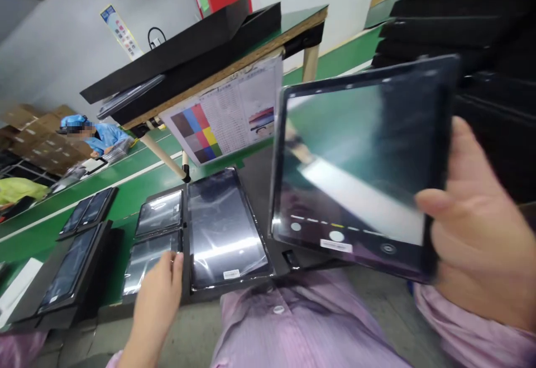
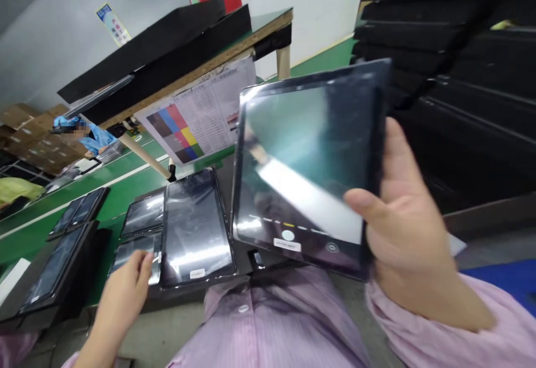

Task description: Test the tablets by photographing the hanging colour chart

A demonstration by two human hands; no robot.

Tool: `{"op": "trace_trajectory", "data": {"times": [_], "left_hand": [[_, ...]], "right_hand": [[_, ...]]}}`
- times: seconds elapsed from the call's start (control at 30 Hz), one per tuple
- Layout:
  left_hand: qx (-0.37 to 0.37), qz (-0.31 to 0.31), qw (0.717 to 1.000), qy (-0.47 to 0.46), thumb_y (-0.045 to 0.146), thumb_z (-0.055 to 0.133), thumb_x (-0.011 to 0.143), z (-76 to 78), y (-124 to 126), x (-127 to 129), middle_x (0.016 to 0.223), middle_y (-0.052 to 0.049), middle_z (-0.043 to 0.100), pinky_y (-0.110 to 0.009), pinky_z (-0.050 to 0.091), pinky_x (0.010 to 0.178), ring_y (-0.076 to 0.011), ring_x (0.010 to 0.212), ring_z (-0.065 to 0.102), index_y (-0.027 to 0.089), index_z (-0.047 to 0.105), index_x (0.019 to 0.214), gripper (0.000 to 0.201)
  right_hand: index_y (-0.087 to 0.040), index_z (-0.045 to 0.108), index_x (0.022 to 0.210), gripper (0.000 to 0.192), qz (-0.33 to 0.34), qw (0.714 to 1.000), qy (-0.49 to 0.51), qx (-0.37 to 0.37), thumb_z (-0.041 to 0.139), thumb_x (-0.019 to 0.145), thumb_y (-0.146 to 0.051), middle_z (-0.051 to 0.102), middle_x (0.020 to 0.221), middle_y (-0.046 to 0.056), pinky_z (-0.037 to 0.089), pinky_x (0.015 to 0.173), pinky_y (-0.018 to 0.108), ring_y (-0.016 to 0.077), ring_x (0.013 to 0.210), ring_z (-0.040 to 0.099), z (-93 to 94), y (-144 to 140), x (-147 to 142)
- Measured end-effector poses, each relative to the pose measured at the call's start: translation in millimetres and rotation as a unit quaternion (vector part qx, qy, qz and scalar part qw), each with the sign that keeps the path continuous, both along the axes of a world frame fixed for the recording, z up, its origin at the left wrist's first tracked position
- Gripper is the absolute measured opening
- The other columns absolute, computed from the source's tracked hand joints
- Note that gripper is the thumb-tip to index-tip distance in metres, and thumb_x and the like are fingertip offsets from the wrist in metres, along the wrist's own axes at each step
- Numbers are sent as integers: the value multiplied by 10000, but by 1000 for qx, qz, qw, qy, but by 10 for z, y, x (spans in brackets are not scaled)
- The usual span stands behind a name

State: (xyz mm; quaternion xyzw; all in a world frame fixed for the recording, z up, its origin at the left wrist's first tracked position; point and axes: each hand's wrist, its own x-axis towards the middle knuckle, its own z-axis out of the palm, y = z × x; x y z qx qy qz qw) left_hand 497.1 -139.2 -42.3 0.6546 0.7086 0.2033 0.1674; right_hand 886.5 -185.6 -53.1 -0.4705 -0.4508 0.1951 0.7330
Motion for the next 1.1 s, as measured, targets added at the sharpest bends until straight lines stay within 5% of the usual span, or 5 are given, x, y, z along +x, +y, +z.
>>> {"op": "trace_trajectory", "data": {"times": [0.13,0.27,0.47,0.67,1.1], "left_hand": [[127,-101,986,-46,543,510,918,183,-60,204,1083,-133,712,-409,528,843,-295,992,688,236,627,1104,377],[108,-287,904,-297,648,480,928,118,-165,710,1577,-151,386,-435,428,1121,-293,1411,451,261,200,1571,800],[245,-190,928,-208,542,795,738,-162,-149,832,1599,-195,269,-504,272,1221,-335,1487,307,214,48,1577,1170],[258,-154,933,-196,447,827,715,-378,-155,720,1564,-248,263,-516,292,1206,-336,1479,315,181,-9,1547,1209],[310,-157,927,-139,415,800,748,-468,-145,730,1589,-279,154,-538,232,1230,-369,1520,209,165,-20,1523,1156]], "right_hand": [[-531,373,1459,853,64,997,42,-13,777,717,-643,353,1552,-112,458,1127,400,194,1416,416,119,102,-237],[-427,249,1542,917,137,989,33,36,712,785,-657,257,1601,-91,371,1205,362,165,1474,317,140,332,-686],[-362,594,1297,593,174,976,112,69,445,888,-765,548,1413,-18,481,1126,440,234,1398,447,86,529,-1154],[-258,678,959,592,245,950,194,-22,623,739,-805,717,1039,17,565,1027,449,263,1183,630,9,573,-1269],[-229,653,1027,557,162,968,189,-38,590,827,-745,648,1272,17,456,1162,439,244,1456,356,-97,615,-1286]]}}
